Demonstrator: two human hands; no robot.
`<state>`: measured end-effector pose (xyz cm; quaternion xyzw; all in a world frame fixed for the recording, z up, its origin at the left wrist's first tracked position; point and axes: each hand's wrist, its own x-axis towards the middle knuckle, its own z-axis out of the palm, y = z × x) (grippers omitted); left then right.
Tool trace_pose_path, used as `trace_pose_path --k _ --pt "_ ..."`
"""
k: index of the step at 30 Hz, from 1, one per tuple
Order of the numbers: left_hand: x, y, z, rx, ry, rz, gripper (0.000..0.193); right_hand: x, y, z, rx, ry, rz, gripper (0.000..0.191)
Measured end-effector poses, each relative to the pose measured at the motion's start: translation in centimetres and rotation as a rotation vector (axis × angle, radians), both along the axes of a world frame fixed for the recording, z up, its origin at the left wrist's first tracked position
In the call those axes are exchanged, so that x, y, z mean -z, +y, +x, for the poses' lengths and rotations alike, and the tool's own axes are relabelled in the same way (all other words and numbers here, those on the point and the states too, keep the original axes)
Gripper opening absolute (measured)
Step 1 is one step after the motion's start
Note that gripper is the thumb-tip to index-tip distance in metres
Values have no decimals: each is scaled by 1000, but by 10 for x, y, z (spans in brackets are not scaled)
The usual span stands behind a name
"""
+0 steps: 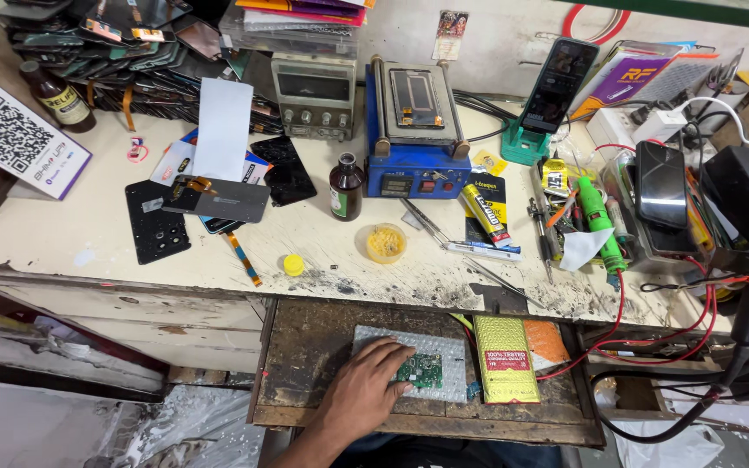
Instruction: The person works at a cluttered repair bench, first handling a phone motherboard on bubble wrap, then holding a phone frame and using a small blade-like tool to scrape old adhesive and residue from its inner edges, turning the frame as they work. A detached screen with flex cable and other phone parts lie on the bench nearby.
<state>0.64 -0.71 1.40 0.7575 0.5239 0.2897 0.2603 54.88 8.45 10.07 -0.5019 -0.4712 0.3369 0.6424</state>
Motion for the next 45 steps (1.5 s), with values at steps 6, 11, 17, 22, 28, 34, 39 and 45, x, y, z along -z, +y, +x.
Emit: trace_pose_path --k 6,11,17,22,28,34,39,45 --pt "-4 0 0 -3 6 -7 54 33 -17 -7 -308 182 168 22" --pt "-5 0 0 -6 -5 -21 53 56 -26 -28 -654 265 256 23" --pt "-6 1 -4 7 -9 8 52 79 -26 -79 -556 212 267 14" --pt "-5 -3 -3 15 -25 -1 53 96 -16 -107 -672 416 272 9" --pt "-2 -1 -2 24 -5 -42 54 109 -15 -126 -684 517 141 16" --pt "0 -1 -1 18 13 -38 52 103 -16 -150 -643 340 176 18" --pt "2 -3 -1 3 5 15 45 86 -13 -180 -545 272 225 9" --pt "5 -4 -3 2 22 98 51 71 -2 -210 -535 284 295 13"
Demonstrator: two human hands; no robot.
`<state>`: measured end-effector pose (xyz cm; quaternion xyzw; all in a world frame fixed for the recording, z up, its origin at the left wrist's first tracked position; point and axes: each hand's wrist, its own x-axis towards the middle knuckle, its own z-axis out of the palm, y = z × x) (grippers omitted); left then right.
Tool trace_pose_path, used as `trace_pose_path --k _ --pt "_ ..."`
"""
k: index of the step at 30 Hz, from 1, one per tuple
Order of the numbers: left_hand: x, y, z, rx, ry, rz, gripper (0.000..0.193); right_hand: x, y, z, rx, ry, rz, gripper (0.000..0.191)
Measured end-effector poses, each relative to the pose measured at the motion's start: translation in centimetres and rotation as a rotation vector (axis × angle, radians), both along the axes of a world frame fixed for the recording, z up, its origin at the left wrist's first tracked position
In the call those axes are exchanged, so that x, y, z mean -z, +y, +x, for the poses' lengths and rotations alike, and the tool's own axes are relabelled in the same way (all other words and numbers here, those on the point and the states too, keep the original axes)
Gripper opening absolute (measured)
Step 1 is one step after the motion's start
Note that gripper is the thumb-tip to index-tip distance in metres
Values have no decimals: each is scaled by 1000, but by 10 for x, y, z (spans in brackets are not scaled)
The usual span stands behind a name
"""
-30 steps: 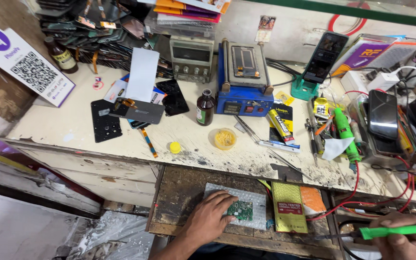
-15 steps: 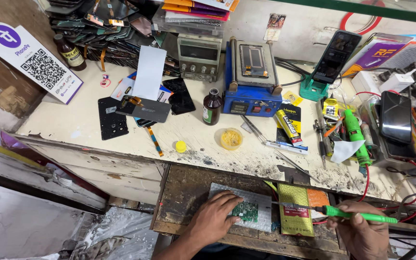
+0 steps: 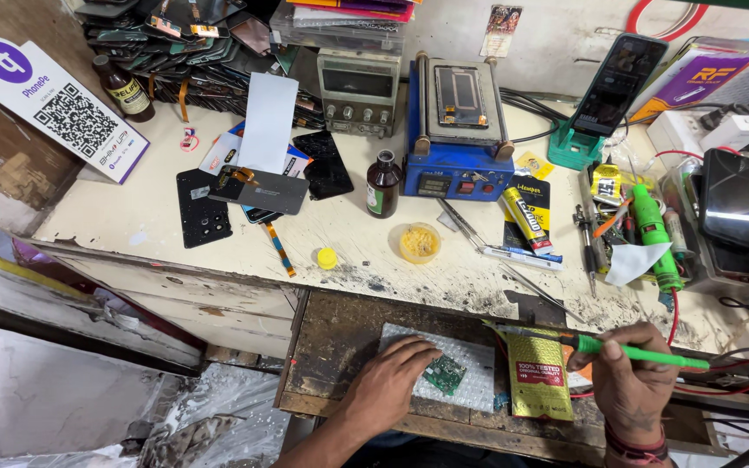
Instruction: The person works at a cluttered repair bench, first handling a phone motherboard on bubble wrap, then holding a phone frame and using a small blade-like tool to scrape old adhesive and residue from its inner edges, turning the frame as they work. A detached screen with flex cable and other phone parts lie on the bench nearby.
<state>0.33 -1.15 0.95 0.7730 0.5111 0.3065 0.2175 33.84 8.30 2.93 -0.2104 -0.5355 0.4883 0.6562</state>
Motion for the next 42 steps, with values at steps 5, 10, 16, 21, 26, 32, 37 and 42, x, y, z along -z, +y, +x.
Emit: trace_pose_path --k 5,10,16,21,26,32,37,42 --pt "6 2 0 11 53 -12 65 -1 8 -9 44 -3 -16 18" --pt "13 4 1 12 86 -44 64 -2 20 -12 72 3 -68 17" --pt "12 1 1 -1 46 -7 59 -5 35 -16 50 -2 -33 19" --pt "2 -2 0 -34 -50 8 39 -6 48 -20 108 -88 0 19" --pt "-6 -5 0 -62 -96 28 31 -6 60 -21 85 -105 0 18" --pt "-11 -6 0 -64 -109 5 31 -8 67 -22 31 -196 2 19" --pt "-10 -5 -1 -34 -84 -46 38 -8 68 -26 39 -309 6 20" --pt "-8 -2 -2 -10 -53 -125 45 -4 68 -28 44 -289 29 22"
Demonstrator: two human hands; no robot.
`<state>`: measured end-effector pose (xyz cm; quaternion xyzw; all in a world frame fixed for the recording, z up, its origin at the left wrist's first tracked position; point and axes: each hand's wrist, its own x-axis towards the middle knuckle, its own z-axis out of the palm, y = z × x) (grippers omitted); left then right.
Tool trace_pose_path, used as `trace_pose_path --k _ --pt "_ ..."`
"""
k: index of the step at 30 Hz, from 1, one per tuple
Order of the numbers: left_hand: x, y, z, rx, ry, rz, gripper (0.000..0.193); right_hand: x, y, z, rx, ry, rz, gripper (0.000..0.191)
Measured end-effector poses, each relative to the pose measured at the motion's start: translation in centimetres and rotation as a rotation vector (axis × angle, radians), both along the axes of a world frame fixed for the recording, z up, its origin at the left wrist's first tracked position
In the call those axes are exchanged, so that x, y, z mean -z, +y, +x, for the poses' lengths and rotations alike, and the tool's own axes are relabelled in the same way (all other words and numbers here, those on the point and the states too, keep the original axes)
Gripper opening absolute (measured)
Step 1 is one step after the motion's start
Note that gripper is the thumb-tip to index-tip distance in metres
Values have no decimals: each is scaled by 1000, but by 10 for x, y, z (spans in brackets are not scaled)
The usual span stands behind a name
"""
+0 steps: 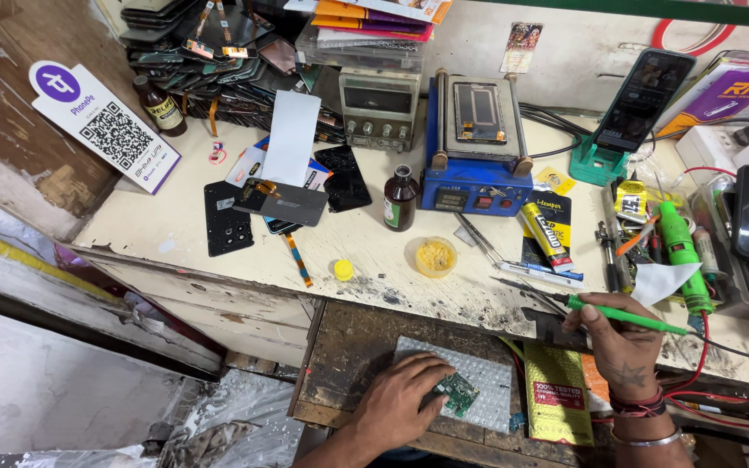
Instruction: The person works at a cluttered repair bench, first handling a phone motherboard on bubble wrap, then holding a phone frame and using a small blade-like tool to scrape old adhesive and residue from its inner edges, turning the frame as they work. A detached screen with flex cable and other phone parts lie on the bench nearby.
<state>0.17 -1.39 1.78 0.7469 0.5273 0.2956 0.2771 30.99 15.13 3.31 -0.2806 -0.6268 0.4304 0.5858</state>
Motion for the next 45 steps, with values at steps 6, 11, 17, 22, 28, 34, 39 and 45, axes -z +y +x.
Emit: trace_pose_path --k 6,11,17,22,28,34,39,45 --pt "3 0 -2 29 43 -22 53 1 7 -1 -19 119 77 22" --pt "4 0 -3 39 45 -13 55 1 18 -8 22 104 52 16" --pt "4 -2 -4 45 18 -5 56 8 21 -12 45 90 17 13" --pt "4 -2 -3 49 21 -21 56 14 24 -9 24 173 -15 12" --pt "3 2 -5 89 15 -96 56 13 31 -7 38 133 19 15" --pt "0 1 -7 84 9 -118 56 11 34 -3 59 95 30 17" --pt "3 3 -5 71 9 -110 55 16 31 -5 17 191 18 14" --pt "14 3 -5 58 11 -119 53 20 30 -5 21 219 -16 14"
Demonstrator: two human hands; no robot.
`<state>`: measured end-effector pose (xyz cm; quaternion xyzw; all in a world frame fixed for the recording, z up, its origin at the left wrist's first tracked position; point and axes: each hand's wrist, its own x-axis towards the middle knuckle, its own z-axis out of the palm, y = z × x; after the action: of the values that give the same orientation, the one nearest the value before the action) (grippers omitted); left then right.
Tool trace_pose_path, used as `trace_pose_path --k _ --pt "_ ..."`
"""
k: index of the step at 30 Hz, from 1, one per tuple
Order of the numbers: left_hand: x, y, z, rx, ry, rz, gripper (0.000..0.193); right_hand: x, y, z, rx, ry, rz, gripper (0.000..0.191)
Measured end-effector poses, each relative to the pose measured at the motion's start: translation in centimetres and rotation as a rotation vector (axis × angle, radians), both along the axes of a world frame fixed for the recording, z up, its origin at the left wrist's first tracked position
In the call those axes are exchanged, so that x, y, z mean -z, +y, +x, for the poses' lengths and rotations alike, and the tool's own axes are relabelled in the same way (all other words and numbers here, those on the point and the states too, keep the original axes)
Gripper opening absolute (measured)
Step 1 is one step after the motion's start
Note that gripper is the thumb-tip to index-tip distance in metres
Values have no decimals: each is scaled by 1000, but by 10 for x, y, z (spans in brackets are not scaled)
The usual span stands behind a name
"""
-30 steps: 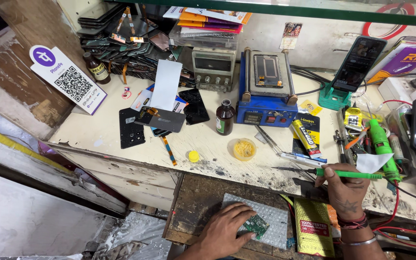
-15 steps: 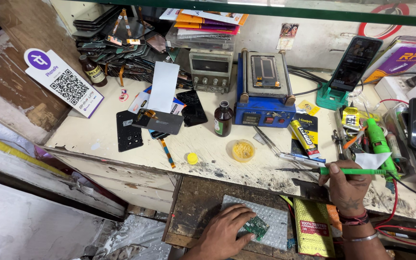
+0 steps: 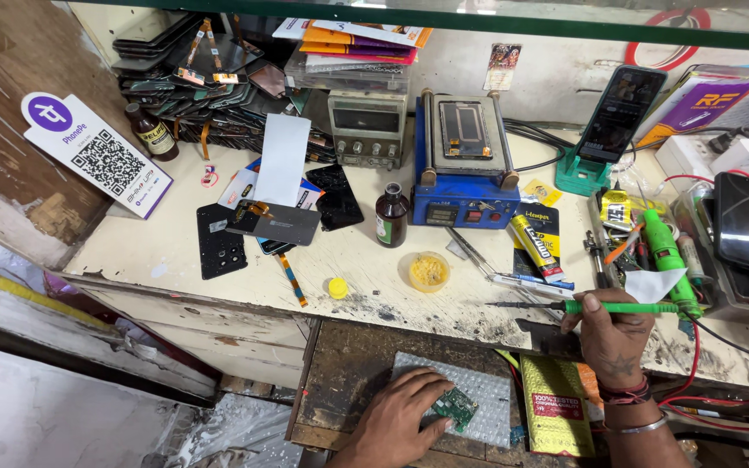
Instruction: The person works at a cluttered repair bench, first handling a phone motherboard on bubble wrap, then holding a phone frame and using a small blade-like tool to scrape old adhesive and residue from its inner edges, turning the frame as they work. A detached screen with flex cable and other phone parts lie on the bench nearby.
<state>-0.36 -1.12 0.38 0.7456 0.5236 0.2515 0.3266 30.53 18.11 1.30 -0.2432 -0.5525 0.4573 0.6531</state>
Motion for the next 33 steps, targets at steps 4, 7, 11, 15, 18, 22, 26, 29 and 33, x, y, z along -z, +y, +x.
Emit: trace_pose_path --k 4,7,11,15,18,22,26,29,33 --pt "-5 -3 2 -26 -65 241 39 1 -1 1 -1 5 -3 15" --pt "-30 -5 -9 -86 -364 420 22 1 1 2 -25 36 -13 15" --pt "-99 25 -85 -49 -763 687 45 1 0 1 -28 26 25 16" --pt "-208 102 -182 104 -1225 677 74 -1 -1 -1 -16 10 23 17" --pt "-254 116 -216 -22 -1331 678 76 -2 0 -4 -10 21 23 17" --pt "-267 127 -230 -93 -1328 689 77 -2 -2 -5 2 -4 25 19" --pt "-267 132 -236 -146 -1342 655 75 -3 -3 -7 -5 -12 15 16" --pt "-272 135 -236 -172 -1347 660 74 -4 -3 -10 -5 -10 13 17" --pt "-280 135 -237 -219 -1350 660 73 -5 -3 -11 -5 -24 5 15"
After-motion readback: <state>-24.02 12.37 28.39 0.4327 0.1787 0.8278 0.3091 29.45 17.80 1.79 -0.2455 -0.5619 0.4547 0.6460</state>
